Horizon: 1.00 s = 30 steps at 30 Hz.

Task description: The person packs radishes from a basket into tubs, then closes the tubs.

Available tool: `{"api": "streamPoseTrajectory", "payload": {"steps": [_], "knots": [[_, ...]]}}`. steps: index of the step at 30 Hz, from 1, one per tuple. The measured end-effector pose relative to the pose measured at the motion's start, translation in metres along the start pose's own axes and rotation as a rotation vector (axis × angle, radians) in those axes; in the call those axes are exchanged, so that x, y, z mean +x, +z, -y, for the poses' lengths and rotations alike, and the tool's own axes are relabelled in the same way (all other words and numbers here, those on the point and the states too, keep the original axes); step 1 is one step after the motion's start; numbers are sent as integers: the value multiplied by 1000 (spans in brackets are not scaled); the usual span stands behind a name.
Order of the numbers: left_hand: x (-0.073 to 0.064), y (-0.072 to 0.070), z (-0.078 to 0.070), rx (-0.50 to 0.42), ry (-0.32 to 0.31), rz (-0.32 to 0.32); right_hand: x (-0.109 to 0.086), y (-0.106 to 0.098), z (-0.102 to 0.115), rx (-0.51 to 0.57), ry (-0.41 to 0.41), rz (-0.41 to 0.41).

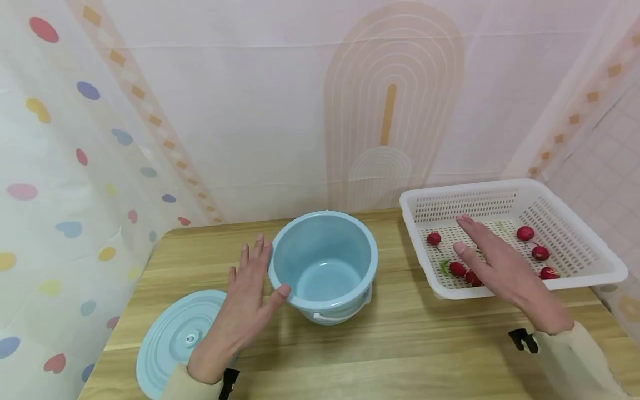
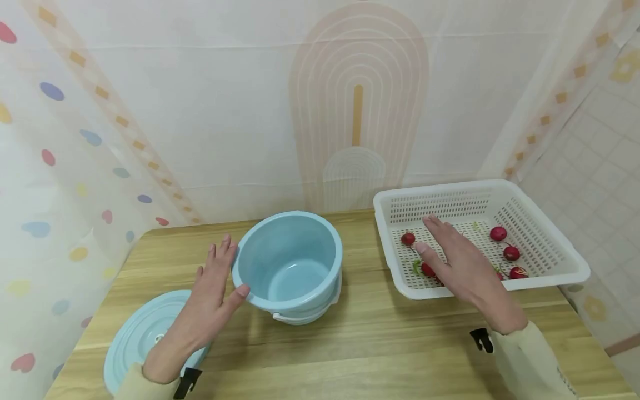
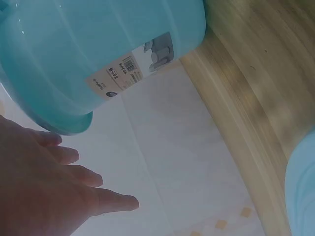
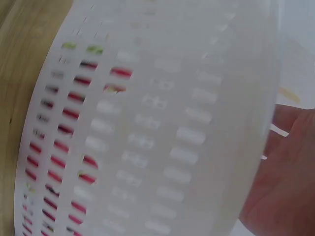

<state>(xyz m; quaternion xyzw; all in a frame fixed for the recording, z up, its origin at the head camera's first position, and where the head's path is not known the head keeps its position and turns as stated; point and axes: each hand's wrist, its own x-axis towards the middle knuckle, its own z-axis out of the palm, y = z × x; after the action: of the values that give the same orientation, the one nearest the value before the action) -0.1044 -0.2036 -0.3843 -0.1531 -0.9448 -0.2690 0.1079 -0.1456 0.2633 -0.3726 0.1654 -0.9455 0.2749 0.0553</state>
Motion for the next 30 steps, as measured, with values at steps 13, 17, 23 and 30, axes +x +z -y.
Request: {"api": "streamPoseTrajectory", "payload": {"steps": [13,17,23,30], "knots": [[2,3,1,46,-2,-8,14,-7,-18,67,-17,109],[2,3,1,62,9,-15,18,-10,-23,66,-20,142],[2,3,1,87,25,-20,20,-14,-31,81,-32,191],[1,5,1,96,25,-5,20,-13,-40,107,-55,258]]}}
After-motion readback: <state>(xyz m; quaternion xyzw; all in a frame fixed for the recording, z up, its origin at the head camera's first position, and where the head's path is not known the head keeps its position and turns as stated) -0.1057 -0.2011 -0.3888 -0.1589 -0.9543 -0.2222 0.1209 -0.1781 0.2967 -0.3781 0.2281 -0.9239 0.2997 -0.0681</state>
